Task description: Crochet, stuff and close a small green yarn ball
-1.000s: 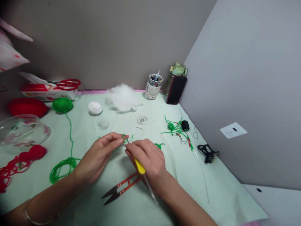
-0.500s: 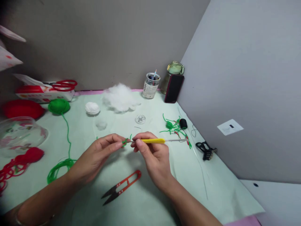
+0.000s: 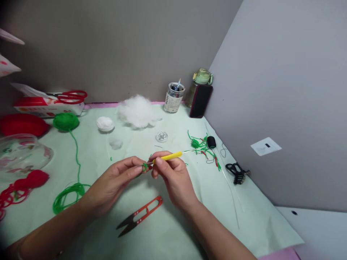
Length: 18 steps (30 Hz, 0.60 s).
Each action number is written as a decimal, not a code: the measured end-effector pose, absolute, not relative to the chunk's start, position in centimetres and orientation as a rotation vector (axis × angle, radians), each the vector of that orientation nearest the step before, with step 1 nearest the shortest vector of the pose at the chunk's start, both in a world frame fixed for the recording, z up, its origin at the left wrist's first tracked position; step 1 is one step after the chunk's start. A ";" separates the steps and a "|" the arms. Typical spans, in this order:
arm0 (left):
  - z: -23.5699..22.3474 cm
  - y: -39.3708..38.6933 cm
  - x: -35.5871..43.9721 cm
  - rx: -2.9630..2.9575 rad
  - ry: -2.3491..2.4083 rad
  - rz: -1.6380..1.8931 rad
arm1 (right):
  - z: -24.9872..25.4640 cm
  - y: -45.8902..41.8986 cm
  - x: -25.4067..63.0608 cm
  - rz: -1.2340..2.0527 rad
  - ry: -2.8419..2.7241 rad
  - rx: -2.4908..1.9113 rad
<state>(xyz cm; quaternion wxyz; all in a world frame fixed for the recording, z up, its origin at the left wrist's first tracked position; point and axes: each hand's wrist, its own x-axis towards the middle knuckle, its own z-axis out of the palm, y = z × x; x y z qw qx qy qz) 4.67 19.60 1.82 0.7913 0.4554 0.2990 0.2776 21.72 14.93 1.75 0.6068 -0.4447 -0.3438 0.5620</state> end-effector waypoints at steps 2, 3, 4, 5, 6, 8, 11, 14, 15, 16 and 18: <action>1.7 19.5 4.7 1.011 0.647 0.597 | 1.7 14.8 21.6 1.244 -0.846 -1.037; 1.6 19.6 4.7 1.031 0.653 0.591 | 1.7 14.8 21.5 1.239 -0.856 -1.036; 1.6 19.7 4.6 1.065 0.665 0.579 | 1.7 14.8 21.5 1.244 -0.856 -1.030; 1.7 19.8 4.5 1.117 0.690 0.564 | 1.8 14.8 21.5 1.252 -0.848 -1.023; 1.8 20.1 4.3 1.191 0.734 0.555 | 1.9 14.8 21.5 1.259 -0.836 -1.014; 2.2 20.6 3.8 1.377 0.876 0.591 | 2.0 14.9 21.6 1.260 -0.808 -1.001; 3.0 21.3 3.1 1.484 1.029 0.786 | 2.2 14.9 21.9 1.251 -0.780 -0.970; 3.7 21.1 3.0 1.176 0.869 0.844 | 2.4 14.8 22.1 1.230 -0.785 -0.949; 3.9 20.8 3.1 1.040 0.785 0.808 | 2.5 14.8 22.0 1.213 -0.794 -0.956; 4.1 20.5 3.3 0.917 0.703 0.764 | 2.6 14.7 22.0 1.192 -0.806 -0.967; 4.6 19.8 3.8 0.743 0.586 0.692 | 2.8 14.5 21.7 1.155 -0.837 -0.982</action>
